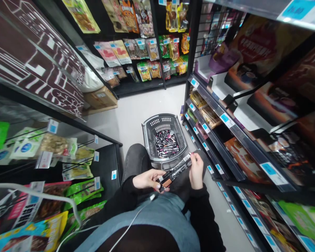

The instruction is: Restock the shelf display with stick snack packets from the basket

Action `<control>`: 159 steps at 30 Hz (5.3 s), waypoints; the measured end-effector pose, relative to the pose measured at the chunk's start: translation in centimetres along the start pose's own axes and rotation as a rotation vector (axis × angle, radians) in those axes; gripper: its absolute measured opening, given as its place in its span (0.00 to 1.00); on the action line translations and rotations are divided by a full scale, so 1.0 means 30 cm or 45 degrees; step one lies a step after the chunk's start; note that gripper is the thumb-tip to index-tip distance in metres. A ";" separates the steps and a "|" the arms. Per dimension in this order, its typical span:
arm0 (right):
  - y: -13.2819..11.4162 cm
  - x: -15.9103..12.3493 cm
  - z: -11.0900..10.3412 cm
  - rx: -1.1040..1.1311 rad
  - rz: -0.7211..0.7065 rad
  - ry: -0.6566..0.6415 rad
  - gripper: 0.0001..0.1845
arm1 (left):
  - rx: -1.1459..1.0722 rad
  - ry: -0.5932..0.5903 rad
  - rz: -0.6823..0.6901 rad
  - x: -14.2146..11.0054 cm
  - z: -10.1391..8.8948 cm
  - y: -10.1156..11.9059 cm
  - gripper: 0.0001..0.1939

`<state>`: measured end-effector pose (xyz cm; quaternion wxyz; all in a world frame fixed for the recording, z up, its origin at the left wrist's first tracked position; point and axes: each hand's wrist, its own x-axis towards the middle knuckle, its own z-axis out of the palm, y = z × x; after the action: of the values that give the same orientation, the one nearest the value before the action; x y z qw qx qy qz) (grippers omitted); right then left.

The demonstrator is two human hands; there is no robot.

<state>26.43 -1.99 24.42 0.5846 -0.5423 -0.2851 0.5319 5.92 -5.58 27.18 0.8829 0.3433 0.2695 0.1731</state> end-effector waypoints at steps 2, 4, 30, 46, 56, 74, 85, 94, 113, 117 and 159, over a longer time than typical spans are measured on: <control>0.023 0.010 -0.002 0.020 0.038 -0.001 0.17 | 0.003 -0.011 -0.019 -0.001 -0.021 -0.004 0.27; 0.043 0.023 -0.008 0.014 0.119 -0.043 0.17 | 0.038 0.024 -0.041 0.002 -0.051 -0.011 0.27; -0.502 0.170 -0.532 -1.793 -0.873 0.838 0.12 | 1.521 0.794 -0.340 0.136 -0.498 -0.163 0.24; -0.626 0.203 -0.572 -1.732 -1.145 1.472 0.16 | 1.163 0.701 0.109 0.104 -0.174 -0.046 0.20; -0.259 -0.107 -0.012 -1.553 -2.172 0.028 0.12 | 0.133 0.513 0.645 0.061 0.241 0.217 0.38; -0.254 -0.073 -0.119 -0.448 -0.397 -0.390 0.12 | 0.805 0.840 0.626 -0.022 0.135 0.177 0.13; -0.221 -0.071 -0.127 -0.462 -0.273 -0.505 0.04 | 0.609 0.817 0.438 -0.010 0.133 0.171 0.09; -0.218 -0.082 -0.137 -0.185 0.026 -0.619 0.04 | 0.713 0.776 0.416 -0.023 0.129 0.184 0.06; -0.176 -0.095 -0.050 -0.073 -0.087 -0.301 0.16 | 0.051 0.857 0.447 -0.008 0.074 0.160 0.24; -0.191 -0.093 -0.065 -0.020 -0.019 -0.308 0.12 | -0.033 0.663 0.446 -0.032 0.060 0.164 0.23; -0.023 0.054 -0.178 -0.468 -0.136 -0.200 0.21 | 0.419 0.918 0.134 0.059 -0.290 0.037 0.24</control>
<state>31.95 -2.15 23.35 0.4791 -0.5807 -0.4503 0.4800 2.02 0.56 21.93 0.6550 0.4107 0.5682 0.2820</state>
